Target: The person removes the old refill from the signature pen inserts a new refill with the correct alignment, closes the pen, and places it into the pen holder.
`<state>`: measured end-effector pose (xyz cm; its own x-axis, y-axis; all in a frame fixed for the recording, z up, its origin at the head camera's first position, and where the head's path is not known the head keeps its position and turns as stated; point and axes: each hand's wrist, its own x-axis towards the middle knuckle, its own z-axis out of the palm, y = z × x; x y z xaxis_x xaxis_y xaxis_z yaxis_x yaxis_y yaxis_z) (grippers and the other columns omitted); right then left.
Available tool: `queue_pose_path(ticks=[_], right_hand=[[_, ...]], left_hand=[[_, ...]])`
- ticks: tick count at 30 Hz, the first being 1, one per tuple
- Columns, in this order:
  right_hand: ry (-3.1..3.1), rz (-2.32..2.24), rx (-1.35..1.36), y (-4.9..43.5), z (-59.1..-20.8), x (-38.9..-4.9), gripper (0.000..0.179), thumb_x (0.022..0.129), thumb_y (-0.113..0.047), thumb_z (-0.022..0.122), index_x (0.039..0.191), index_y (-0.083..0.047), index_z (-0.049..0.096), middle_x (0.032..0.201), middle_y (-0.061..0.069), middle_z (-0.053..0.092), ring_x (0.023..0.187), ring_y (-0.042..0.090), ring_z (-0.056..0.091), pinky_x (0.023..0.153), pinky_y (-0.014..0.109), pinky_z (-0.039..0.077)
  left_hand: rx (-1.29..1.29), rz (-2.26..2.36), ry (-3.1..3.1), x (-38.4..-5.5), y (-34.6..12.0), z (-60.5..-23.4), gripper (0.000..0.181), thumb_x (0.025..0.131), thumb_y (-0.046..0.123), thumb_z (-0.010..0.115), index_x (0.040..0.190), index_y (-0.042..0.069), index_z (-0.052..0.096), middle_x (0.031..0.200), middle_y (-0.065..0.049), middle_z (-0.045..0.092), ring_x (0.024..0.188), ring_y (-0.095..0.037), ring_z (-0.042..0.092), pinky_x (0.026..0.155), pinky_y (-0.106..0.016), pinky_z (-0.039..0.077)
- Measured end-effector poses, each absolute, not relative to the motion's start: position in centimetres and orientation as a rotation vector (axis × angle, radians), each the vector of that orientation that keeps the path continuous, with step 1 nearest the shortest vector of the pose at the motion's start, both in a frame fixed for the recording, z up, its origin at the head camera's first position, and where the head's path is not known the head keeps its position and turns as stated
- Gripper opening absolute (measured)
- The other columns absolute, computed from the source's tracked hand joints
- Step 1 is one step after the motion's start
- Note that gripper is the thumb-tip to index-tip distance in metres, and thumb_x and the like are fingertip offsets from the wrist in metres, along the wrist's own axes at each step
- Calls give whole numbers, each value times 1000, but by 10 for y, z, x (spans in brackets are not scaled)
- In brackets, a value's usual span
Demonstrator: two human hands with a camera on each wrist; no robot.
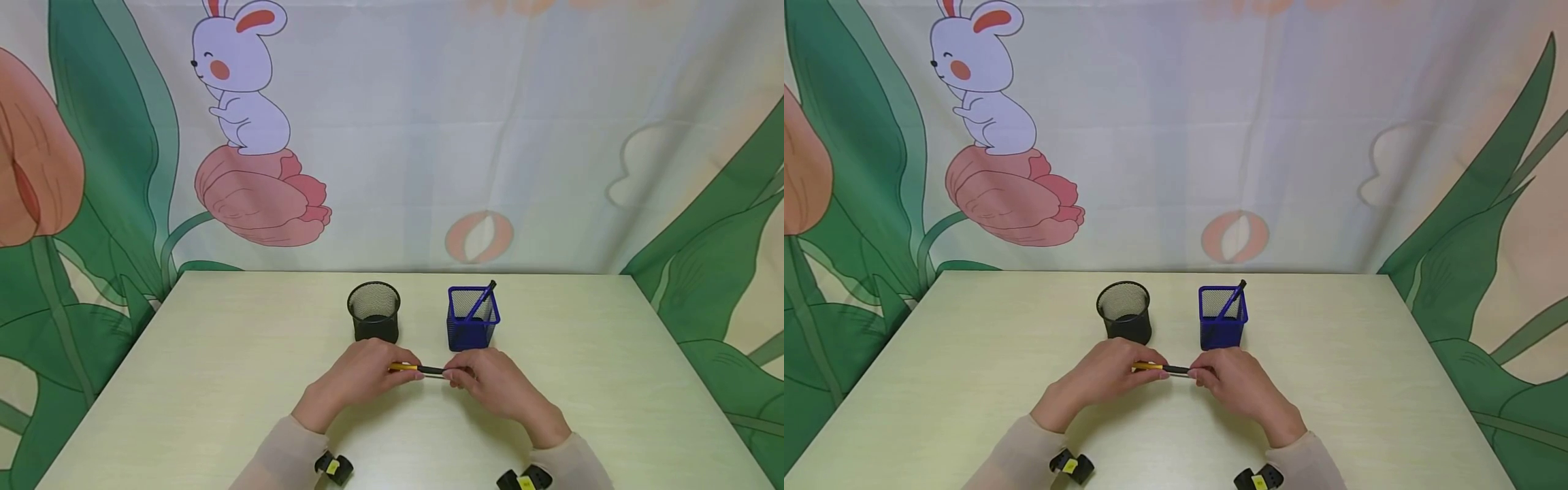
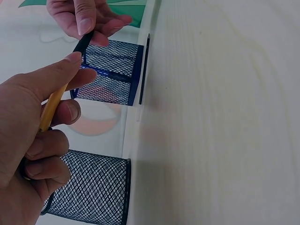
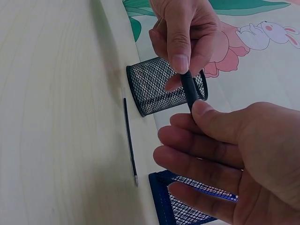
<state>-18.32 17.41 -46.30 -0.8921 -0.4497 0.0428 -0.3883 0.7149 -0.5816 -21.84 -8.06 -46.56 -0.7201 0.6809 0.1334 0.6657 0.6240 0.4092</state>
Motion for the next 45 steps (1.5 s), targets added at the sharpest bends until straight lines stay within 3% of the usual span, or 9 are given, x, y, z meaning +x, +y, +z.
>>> queue_pose_path(ticks=[5, 12, 23, 29, 35, 45], right_hand=[[2792, -915, -690, 174, -462, -184, 19, 103, -21, 65, 90, -14, 77, 78, -4, 71, 65, 2, 51, 62, 24, 42], [2789, -888, -705, 175, -464, -185, 20, 104, -20, 62, 89, -14, 75, 77, -7, 68, 66, 2, 51, 64, 24, 43], [2775, -896, -697, 174, -464, -185, 24, 107, -20, 58, 90, -14, 72, 76, -9, 63, 66, 3, 50, 65, 24, 42], [2787, -909, -702, 174, -462, -183, 23, 107, -21, 58, 89, -14, 72, 76, -9, 62, 65, 3, 48, 64, 24, 41], [2795, -907, -685, 173, -462, -183, 21, 105, -21, 61, 90, -14, 73, 75, -10, 60, 65, 4, 49, 63, 24, 41], [2768, -933, -605, 173, -462, -183, 12, 100, -32, 70, 98, -21, 71, 83, -11, 71, 72, 4, 59, 67, 26, 48]], left_hand=[[1172, 684, 2802, -218, -81, -466, 23, 98, 45, 70, 108, 29, 81, 82, 20, 71, 62, 0, 48, 53, -19, 34], [1203, 695, 2802, -218, -81, -465, 22, 99, 44, 69, 115, 33, 78, 65, 18, 57, 54, 0, 40, 49, -20, 29], [1224, 700, 2810, -218, -81, -466, 22, 100, 45, 67, 116, 34, 78, 69, 19, 61, 55, 1, 41, 50, -19, 29], [1240, 699, 2818, -218, -81, -466, 22, 101, 44, 66, 114, 33, 79, 86, 20, 73, 60, 0, 45, 51, -19, 31], [1225, 687, 2821, -218, -81, -465, 23, 101, 45, 65, 114, 33, 79, 90, 20, 74, 62, -1, 48, 52, -19, 33], [1162, 692, 2809, -218, -82, -466, 28, 102, 46, 64, 116, 29, 80, 96, 16, 78, 64, 0, 50, 53, -19, 35]])
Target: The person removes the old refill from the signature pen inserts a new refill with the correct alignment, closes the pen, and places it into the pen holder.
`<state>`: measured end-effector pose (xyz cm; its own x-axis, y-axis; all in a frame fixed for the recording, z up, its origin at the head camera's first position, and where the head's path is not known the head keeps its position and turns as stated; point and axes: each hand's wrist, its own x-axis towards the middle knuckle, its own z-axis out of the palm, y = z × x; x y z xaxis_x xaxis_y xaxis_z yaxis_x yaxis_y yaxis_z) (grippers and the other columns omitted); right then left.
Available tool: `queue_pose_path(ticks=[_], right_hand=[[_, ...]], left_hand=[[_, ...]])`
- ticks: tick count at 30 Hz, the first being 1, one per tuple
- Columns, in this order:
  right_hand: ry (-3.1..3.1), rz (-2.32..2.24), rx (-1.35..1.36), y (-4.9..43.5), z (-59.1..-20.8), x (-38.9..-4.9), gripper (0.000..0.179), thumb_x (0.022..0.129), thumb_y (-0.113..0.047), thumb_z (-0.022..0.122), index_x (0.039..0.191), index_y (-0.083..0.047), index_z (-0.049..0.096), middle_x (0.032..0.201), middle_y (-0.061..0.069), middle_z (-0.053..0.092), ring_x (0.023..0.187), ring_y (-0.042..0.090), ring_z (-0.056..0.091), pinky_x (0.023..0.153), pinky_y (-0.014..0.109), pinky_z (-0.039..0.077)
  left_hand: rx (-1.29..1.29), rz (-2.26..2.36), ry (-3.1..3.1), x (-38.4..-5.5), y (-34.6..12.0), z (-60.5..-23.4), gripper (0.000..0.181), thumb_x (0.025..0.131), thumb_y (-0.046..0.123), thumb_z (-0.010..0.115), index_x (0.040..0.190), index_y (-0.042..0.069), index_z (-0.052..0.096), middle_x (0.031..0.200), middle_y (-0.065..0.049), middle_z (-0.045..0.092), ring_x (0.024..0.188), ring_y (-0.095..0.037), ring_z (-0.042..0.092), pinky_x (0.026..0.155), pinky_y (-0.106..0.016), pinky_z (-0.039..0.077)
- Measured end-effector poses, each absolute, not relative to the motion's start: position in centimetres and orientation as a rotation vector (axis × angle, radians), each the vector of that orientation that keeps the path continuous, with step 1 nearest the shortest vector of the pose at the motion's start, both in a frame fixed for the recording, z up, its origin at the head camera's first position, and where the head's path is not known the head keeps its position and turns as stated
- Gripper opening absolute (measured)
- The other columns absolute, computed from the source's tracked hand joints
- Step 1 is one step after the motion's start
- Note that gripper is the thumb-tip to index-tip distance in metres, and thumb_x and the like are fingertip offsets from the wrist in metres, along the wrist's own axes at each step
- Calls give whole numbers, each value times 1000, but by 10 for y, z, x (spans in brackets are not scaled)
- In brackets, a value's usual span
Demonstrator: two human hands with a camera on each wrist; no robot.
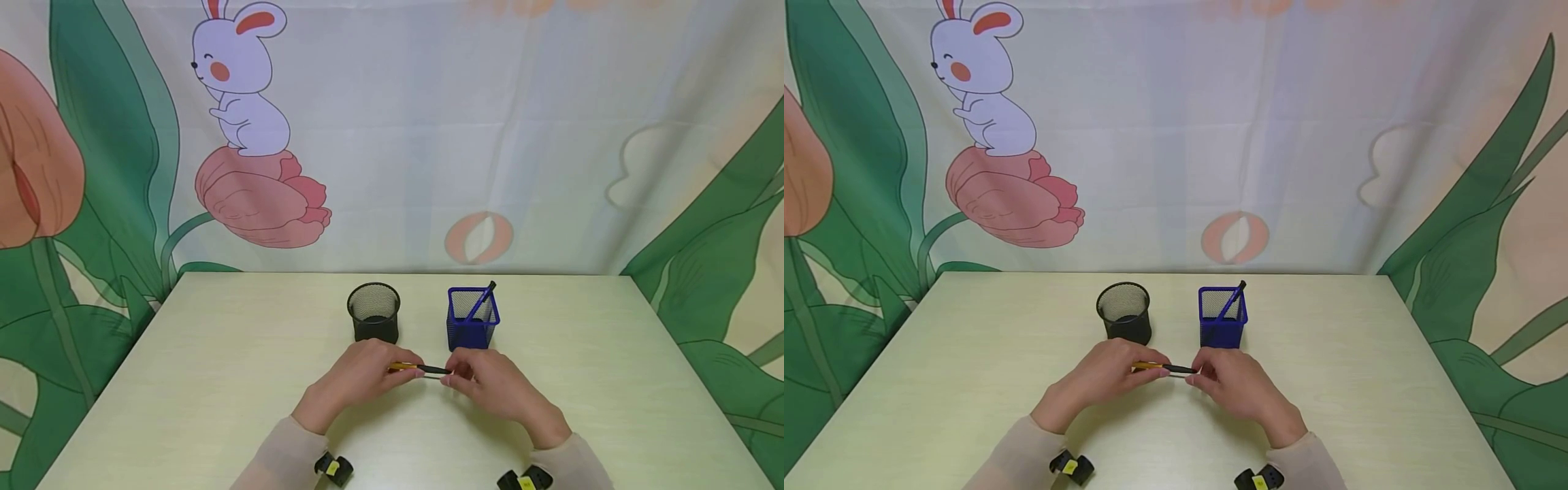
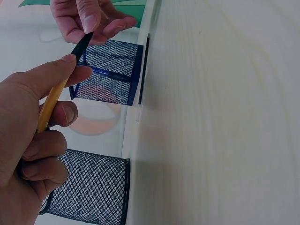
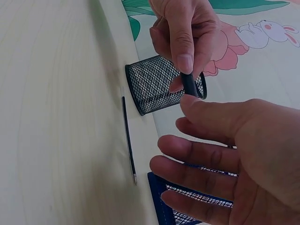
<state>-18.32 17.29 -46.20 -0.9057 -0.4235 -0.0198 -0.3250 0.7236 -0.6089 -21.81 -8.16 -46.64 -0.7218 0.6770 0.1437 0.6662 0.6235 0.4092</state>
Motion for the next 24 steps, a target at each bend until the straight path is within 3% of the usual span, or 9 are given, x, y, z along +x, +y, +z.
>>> queue_pose_path(ticks=[16, 24], right_hand=[[2780, -965, -659, 175, -464, -184, 7, 100, -28, 70, 95, -24, 69, 81, -4, 70, 68, 4, 55, 64, 25, 45], [2780, -948, -677, 175, -463, -184, 8, 101, -26, 68, 96, -22, 72, 80, -4, 69, 67, 5, 53, 64, 25, 45]], left_hand=[[1154, 712, 2783, -218, -81, -466, 28, 102, 47, 63, 115, 29, 81, 94, 17, 77, 58, 1, 45, 50, -20, 30], [1162, 714, 2792, -218, -82, -467, 28, 102, 49, 63, 115, 31, 80, 71, 18, 65, 54, 1, 39, 49, -21, 27]])
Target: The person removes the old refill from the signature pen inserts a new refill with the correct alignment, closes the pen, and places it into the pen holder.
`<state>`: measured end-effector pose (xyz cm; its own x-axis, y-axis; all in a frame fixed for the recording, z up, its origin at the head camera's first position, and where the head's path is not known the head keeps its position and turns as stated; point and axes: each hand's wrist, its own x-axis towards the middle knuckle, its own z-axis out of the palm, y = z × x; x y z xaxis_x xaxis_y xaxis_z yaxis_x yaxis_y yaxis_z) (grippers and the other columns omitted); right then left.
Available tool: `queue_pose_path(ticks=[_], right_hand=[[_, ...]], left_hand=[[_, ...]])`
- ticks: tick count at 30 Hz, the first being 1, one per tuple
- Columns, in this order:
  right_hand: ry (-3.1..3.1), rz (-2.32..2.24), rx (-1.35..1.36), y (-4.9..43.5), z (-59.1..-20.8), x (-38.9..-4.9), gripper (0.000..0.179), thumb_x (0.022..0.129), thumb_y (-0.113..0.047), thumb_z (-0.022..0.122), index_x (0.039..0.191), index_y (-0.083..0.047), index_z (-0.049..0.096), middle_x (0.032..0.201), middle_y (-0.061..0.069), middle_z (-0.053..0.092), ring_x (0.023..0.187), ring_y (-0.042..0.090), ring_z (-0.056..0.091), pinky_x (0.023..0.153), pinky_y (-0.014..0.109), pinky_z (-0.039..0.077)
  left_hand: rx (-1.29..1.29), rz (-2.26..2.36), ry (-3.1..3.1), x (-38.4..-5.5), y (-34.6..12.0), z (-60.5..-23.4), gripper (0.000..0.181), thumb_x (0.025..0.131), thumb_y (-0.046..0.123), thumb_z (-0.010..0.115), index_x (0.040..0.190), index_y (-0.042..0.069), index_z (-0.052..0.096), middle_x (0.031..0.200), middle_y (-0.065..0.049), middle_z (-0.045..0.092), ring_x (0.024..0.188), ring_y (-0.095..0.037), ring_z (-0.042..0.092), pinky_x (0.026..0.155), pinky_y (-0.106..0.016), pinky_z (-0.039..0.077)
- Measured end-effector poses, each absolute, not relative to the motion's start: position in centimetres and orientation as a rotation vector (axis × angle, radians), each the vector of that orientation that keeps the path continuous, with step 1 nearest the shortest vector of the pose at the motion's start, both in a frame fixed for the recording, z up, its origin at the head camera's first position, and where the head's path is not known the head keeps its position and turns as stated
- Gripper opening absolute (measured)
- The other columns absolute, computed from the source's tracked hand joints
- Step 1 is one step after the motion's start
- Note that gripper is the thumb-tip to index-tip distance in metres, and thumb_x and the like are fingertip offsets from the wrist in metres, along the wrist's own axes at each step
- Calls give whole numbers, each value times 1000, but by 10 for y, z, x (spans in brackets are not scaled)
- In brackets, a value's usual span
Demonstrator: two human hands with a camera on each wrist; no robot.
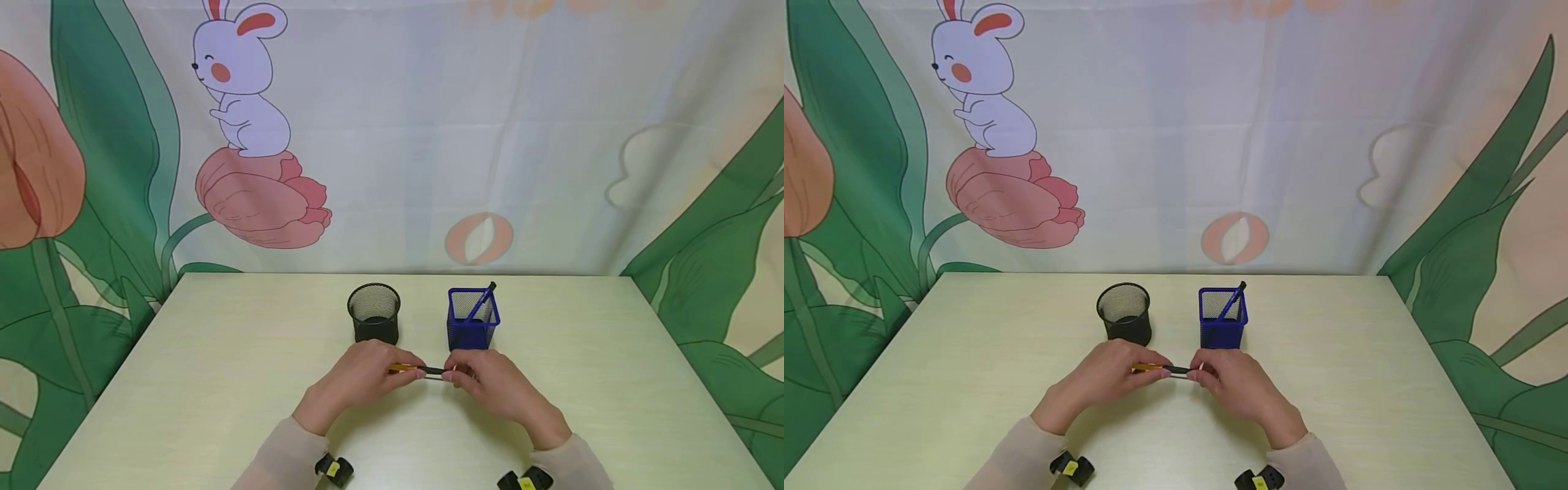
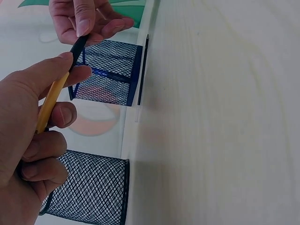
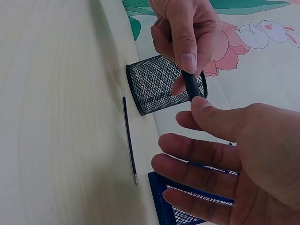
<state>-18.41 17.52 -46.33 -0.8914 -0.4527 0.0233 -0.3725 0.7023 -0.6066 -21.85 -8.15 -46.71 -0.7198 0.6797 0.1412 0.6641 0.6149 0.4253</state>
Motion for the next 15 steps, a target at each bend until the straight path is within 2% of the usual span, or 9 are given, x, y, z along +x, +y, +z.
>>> queue_pose_path(ticks=[9, 15], right_hand=[[2771, -937, -690, 176, -464, -185, 14, 104, -26, 64, 96, -19, 73, 78, -5, 68, 65, 4, 51, 62, 25, 42], [2771, -932, -715, 177, -465, -185, 18, 105, -27, 62, 93, -18, 72, 78, -4, 68, 66, 3, 51, 63, 25, 44]], left_hand=[[1165, 723, 2796, -218, -81, -467, 28, 101, 49, 64, 114, 31, 80, 59, 16, 53, 52, 2, 36, 48, -21, 26], [1154, 706, 2803, -218, -80, -467, 27, 98, 48, 69, 114, 29, 80, 55, 17, 46, 52, 3, 37, 49, -20, 26]])
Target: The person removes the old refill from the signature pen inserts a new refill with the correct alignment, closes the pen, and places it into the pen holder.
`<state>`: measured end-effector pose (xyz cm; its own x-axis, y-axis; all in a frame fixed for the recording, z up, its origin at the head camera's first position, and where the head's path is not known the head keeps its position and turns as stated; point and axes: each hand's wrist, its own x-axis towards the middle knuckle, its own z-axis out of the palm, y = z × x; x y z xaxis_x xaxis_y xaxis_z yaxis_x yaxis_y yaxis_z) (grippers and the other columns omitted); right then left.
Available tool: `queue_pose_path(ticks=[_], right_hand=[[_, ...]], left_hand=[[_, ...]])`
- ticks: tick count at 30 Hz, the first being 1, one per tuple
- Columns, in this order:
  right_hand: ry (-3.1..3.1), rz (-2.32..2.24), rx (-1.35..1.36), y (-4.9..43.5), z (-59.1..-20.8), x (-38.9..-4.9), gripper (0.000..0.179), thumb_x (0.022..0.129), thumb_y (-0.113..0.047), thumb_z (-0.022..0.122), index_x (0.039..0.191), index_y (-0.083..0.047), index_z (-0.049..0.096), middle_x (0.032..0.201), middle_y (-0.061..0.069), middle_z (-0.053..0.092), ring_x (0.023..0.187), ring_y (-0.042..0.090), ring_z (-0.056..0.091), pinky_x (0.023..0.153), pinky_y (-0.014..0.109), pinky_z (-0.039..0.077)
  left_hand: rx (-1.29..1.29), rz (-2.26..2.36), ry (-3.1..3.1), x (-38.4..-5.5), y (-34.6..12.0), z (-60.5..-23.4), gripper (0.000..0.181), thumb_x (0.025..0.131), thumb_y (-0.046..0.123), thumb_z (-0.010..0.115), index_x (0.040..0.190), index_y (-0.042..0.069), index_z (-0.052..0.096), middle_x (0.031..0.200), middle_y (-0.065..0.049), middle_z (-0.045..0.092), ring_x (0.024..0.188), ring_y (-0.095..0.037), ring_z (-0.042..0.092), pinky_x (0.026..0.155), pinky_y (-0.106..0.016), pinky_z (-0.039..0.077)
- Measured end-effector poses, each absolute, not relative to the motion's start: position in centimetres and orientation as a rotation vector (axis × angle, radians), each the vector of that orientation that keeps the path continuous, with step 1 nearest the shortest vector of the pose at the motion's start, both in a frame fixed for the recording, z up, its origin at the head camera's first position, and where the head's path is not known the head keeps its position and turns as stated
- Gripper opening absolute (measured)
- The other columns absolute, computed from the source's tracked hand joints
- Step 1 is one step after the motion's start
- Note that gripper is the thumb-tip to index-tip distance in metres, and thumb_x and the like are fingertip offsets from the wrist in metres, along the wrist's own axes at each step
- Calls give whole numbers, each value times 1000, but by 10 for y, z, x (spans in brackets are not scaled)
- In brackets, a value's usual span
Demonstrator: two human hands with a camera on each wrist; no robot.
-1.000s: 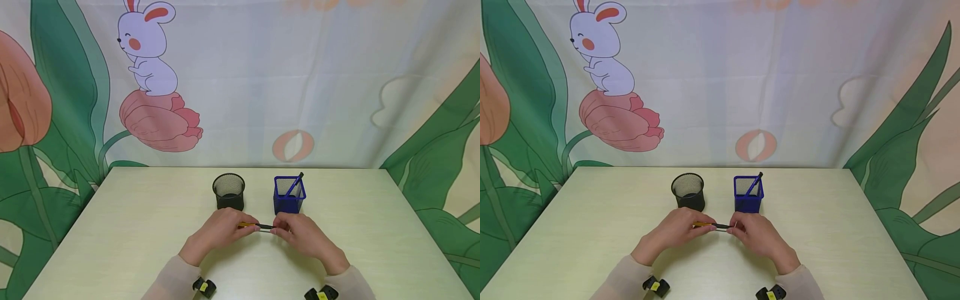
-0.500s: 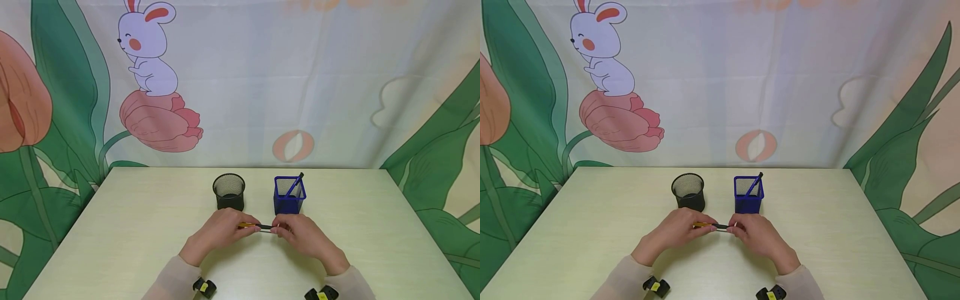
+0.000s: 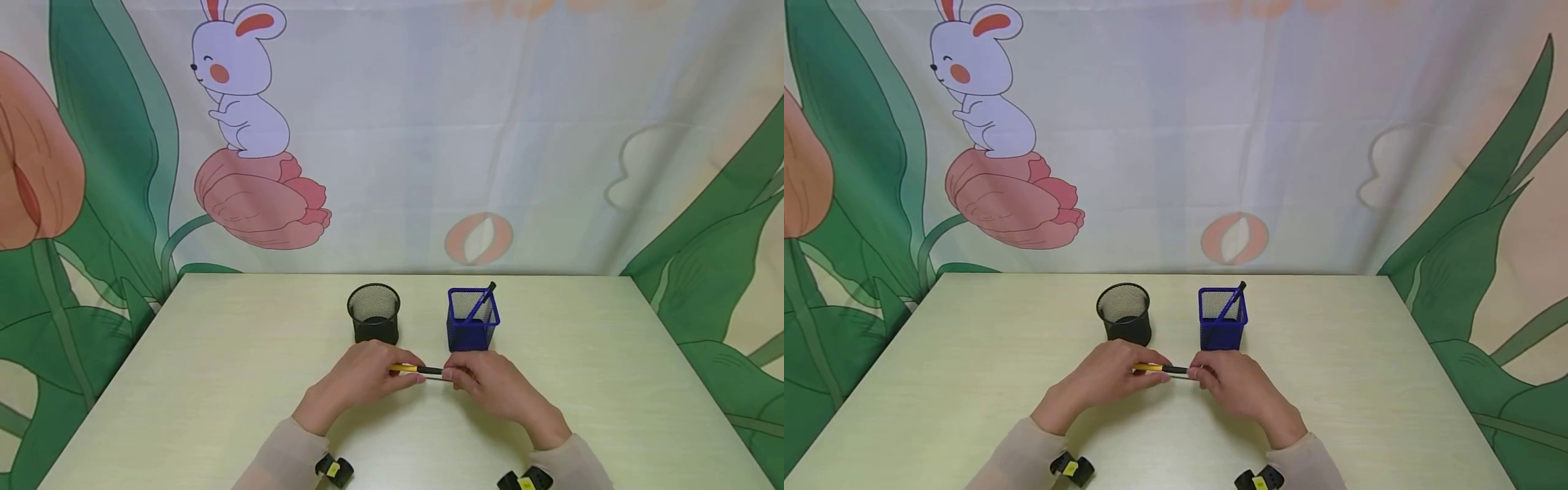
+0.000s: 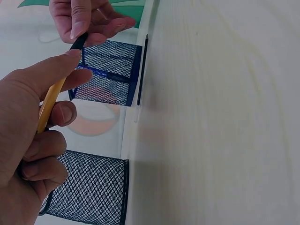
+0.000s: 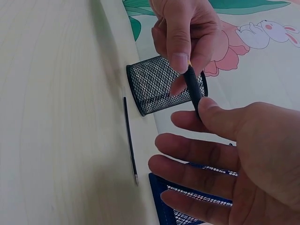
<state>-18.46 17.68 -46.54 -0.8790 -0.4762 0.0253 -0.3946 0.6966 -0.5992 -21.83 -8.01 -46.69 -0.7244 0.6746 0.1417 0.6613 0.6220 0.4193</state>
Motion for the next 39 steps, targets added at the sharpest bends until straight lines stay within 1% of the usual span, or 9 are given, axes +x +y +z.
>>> queue_pose_path(ticks=[6, 9, 12, 18, 26, 30, 33, 35, 39], right_hand=[[2779, -904, -723, 176, -466, -184, 20, 106, -27, 59, 92, -17, 71, 77, -4, 67, 65, 3, 50, 64, 26, 43], [2783, -892, -724, 176, -466, -183, 21, 106, -25, 59, 91, -17, 70, 77, -4, 67, 66, 4, 51, 64, 26, 43], [2777, -882, -710, 175, -467, -183, 21, 107, -24, 58, 91, -17, 70, 78, -4, 67, 68, 5, 52, 66, 26, 44], [2768, -884, -680, 174, -466, -183, 21, 108, -22, 56, 92, -16, 70, 79, -5, 67, 69, 6, 54, 67, 27, 45], [2787, -896, -671, 175, -465, -183, 27, 110, -25, 51, 93, -15, 69, 78, -6, 66, 68, 5, 54, 67, 27, 45], [2771, -929, -618, 176, -463, -183, 18, 106, -31, 60, 100, -17, 70, 80, -9, 67, 69, 5, 56, 66, 27, 46], [2749, -945, -596, 177, -462, -184, 15, 101, -31, 69, 105, -16, 69, 82, -10, 69, 71, 5, 59, 67, 26, 47], [2760, -937, -616, 177, -462, -184, 12, 100, -27, 71, 104, -17, 68, 82, -12, 69, 71, 4, 58, 67, 25, 47], [2788, -938, -659, 176, -464, -184, 4, 101, -22, 69, 98, -20, 67, 82, -9, 69, 70, 2, 57, 66, 24, 48]], left_hand=[[1131, 701, 2796, -217, -79, -467, 27, 97, 43, 73, 113, 24, 81, 61, 16, 57, 55, 1, 40, 50, -20, 28], [1126, 701, 2803, -217, -79, -467, 26, 97, 42, 73, 112, 23, 81, 69, 15, 66, 56, 1, 41, 50, -20, 28], [1129, 705, 2802, -216, -79, -467, 25, 97, 42, 73, 112, 23, 82, 76, 16, 71, 57, 1, 42, 50, -20, 28], [1148, 707, 2805, -216, -78, -467, 24, 98, 43, 70, 109, 26, 83, 79, 18, 72, 56, 1, 41, 50, -20, 27], [1145, 704, 2799, -216, -77, -468, 24, 99, 44, 68, 109, 26, 83, 89, 16, 76, 60, 1, 46, 51, -19, 31], [1146, 703, 2799, -216, -78, -468, 25, 100, 44, 68, 108, 26, 83, 90, 15, 77, 61, 1, 47, 52, -19, 32], [1140, 704, 2800, -217, -78, -469, 25, 100, 44, 67, 107, 26, 83, 91, 14, 77, 60, 1, 47, 52, -19, 33], [1138, 706, 2803, -216, -78, -469, 25, 100, 44, 67, 107, 26, 83, 91, 14, 77, 60, 1, 47, 52, -19, 33], [1136, 710, 2806, -216, -77, -469, 26, 101, 45, 65, 107, 26, 82, 90, 15, 77, 59, 1, 47, 51, -19, 33]])
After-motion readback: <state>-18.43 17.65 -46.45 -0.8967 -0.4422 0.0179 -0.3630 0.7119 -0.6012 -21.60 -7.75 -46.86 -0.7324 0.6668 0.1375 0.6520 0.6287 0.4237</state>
